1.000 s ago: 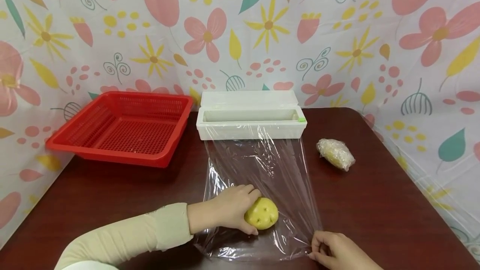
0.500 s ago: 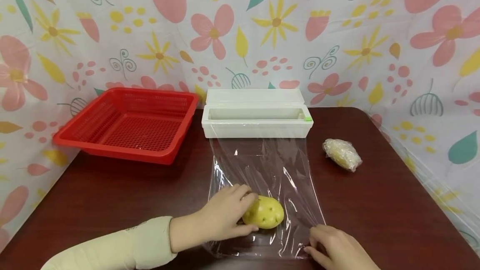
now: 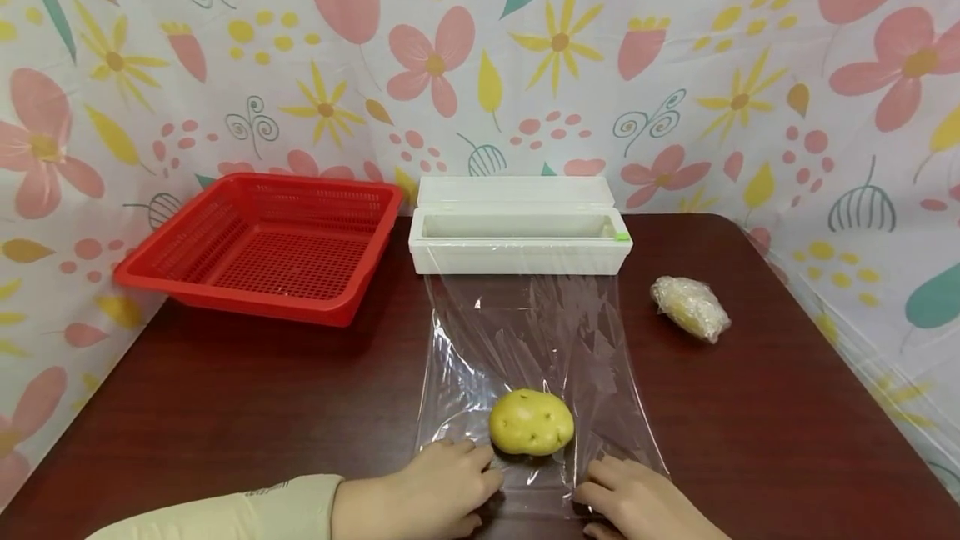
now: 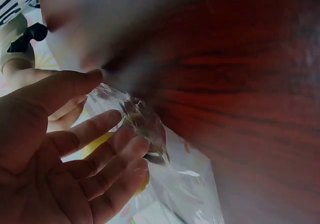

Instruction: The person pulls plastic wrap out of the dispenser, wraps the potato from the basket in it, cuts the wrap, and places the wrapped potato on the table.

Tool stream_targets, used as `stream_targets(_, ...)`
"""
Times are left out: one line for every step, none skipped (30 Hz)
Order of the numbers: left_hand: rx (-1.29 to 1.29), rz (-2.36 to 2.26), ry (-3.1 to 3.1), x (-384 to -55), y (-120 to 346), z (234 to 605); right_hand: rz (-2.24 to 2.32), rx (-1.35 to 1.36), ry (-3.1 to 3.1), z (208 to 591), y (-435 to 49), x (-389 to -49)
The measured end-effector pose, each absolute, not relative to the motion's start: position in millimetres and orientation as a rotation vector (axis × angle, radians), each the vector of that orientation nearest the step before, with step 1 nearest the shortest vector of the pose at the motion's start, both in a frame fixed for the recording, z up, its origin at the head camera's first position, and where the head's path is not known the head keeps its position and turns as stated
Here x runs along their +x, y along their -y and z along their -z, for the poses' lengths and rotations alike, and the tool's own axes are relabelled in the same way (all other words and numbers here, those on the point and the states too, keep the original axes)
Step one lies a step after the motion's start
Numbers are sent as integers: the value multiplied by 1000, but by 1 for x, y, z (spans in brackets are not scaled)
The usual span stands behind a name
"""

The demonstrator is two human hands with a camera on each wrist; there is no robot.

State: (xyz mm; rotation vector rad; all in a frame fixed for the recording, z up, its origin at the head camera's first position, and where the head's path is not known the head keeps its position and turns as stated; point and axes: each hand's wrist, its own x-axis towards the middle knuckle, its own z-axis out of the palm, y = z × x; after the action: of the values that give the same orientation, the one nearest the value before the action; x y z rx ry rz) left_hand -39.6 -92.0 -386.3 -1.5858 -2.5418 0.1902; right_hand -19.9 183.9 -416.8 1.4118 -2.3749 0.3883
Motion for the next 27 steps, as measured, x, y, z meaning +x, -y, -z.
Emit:
stream_targets(-1577, -192, 2538, -39, 92, 388, -383, 1422, 2382, 417, -184, -20)
stream_targets(-1564, -181, 2524, -39, 93, 389, -375, 1426, 2382, 418, -183, -20)
stream_targets(-1556, -172, 2508, -39, 93, 391, -368, 1425, 2378, 419, -183, -20)
stream_targets(-1551, -176, 2482, -38, 93, 392, -365, 1422, 2372, 419, -182, -21)
stream_targets(-1543, -179, 2457, -38, 94, 393, -357, 1418, 2365, 420, -182, -21)
stream_targets(-1539, -187, 2439, -38, 94, 394, -351, 1407, 2360, 420, -181, -21)
stream_targets(-1533, -199, 2426, -38, 95, 395, -339, 1391, 2352, 421, -180, -21)
stream_targets(-1531, -213, 2413, -38, 95, 396, -328, 1376, 2347, 421, -179, -21)
stream_targets(-1528, -227, 2403, -37, 95, 397, -324, 1364, 2348, 421, -178, -22)
stream_targets(-1528, -233, 2399, -37, 96, 397, -322, 1353, 2355, 421, -177, -22)
stream_targets(-1527, -233, 2394, -37, 96, 398, -317, 1340, 2366, 420, -176, -21)
stream_targets(-1525, -234, 2388, -37, 97, 398, -320, 1330, 2373, 420, -175, -21)
stream_targets(-1528, -234, 2389, -36, 97, 398, -325, 1326, 2379, 420, -174, -21)
stream_targets(-1531, -234, 2391, -36, 97, 398, -335, 1324, 2384, 420, -174, -21)
stream_targets(-1532, -230, 2393, -35, 98, 397, -346, 1320, 2387, 420, -174, -21)
stream_targets(-1534, -223, 2395, -35, 98, 397, -358, 1320, 2391, 420, -174, -21)
stream_targets(-1533, -218, 2398, -34, 98, 397, -364, 1324, 2386, 421, -174, -20)
stream_targets(-1531, -214, 2401, -34, 99, 397, -372, 1333, 2379, 421, -174, -20)
stream_targets(-1530, -208, 2407, -34, 99, 396, -382, 1344, 2375, 422, -174, -20)
stream_targets(-1527, -200, 2404, -34, 99, 396, -392, 1353, 2376, 422, -175, -20)
stream_targets(-1525, -190, 2399, -34, 100, 396, -394, 1359, 2373, 421, -175, -20)
stream_targets(-1523, -181, 2394, -34, 100, 395, -397, 1367, 2372, 421, -175, -20)
stream_targets(-1524, -168, 2391, -34, 100, 393, -400, 1373, 2368, 420, -176, -20)
stream_targets(-1523, -153, 2385, -35, 100, 391, -414, 1375, 2375, 418, -177, -20)
stream_targets(-1522, -137, 2378, -35, 101, 389, -420, 1366, 2385, 417, -177, -20)
stream_targets(-1519, -114, 2373, -35, 101, 387, -423, 1354, 2387, 415, -178, -20)
stream_targets(-1518, -94, 2374, -36, 101, 385, -440, 1346, 2398, 413, -179, -20)
